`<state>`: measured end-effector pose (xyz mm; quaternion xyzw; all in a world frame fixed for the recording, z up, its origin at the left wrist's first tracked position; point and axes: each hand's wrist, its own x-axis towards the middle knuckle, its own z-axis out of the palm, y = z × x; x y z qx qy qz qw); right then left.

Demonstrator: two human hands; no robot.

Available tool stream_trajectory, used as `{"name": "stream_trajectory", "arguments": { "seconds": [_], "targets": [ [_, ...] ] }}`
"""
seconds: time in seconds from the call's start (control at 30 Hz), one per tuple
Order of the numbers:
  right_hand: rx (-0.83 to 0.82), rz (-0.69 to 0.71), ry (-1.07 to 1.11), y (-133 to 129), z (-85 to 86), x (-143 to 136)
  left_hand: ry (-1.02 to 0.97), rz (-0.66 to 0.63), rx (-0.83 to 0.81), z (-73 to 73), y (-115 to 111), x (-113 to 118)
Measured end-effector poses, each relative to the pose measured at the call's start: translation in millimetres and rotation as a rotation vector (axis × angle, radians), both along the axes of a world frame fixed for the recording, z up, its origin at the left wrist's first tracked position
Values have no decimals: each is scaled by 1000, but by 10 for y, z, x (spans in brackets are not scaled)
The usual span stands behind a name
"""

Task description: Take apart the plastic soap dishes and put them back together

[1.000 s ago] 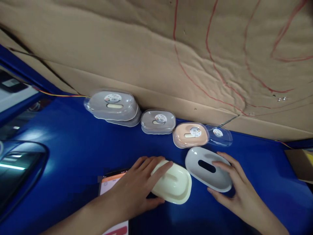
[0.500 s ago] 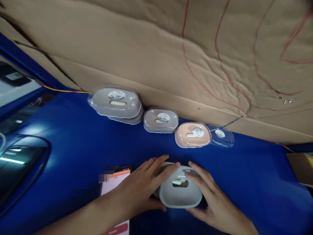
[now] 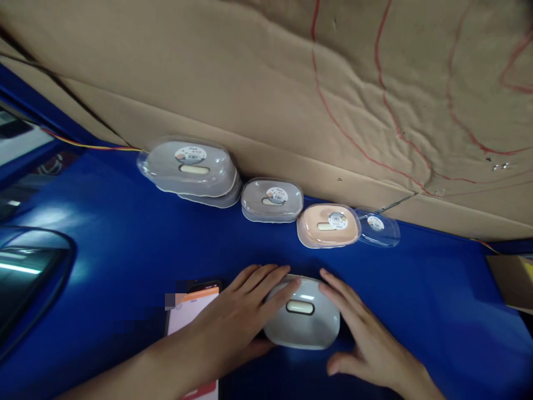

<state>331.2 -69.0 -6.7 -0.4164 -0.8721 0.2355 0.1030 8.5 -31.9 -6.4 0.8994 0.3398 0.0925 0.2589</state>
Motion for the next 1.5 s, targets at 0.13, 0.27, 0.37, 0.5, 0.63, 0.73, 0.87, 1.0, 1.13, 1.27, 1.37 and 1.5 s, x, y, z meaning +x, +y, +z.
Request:
{"name": "stream_trajectory", "arguments": {
  "seconds": [0.13, 0.27, 0.37, 0.5, 0.63, 0.73, 0.87, 1.0, 1.13, 1.27, 1.37, 1.5],
  "targets": [
    [167, -367, 23, 220, -71, 278, 23, -33, 12, 22, 39, 2],
    [352, -627, -176, 429, -198, 498, 26, -31, 11, 29, 25, 8],
    [431, -678, -195, 457, -180, 533, 37, -40, 26, 23, 15, 6],
    [465, -713, -215, 401, -91, 530, 42, -44, 44, 10, 26, -3],
    [273, -742, -243, 392, -62, 614, -8, -23, 32, -1, 45, -15],
    [202, -648, -97, 330, 25, 592, -38, 23, -37, -4, 50, -25],
    [135, -369, 35, 70, 217, 287, -29, 82, -209, -2, 19, -22],
    [87, -16, -24, -159, 291, -98, -73, 59, -328, -5, -35, 7],
    [198, 208, -83, -162, 221, -278, -105, 44, -377, -12, -68, 34],
    [268, 208, -72, -125, 180, -298, -117, 24, -408, 4, -74, 53],
    [241, 194, -70, -152, 188, -301, -127, 4, -400, 24, -70, 57],
    [255, 189, -64, -188, 194, -316, -142, -4, -384, 37, -56, 52]
  ]
}}
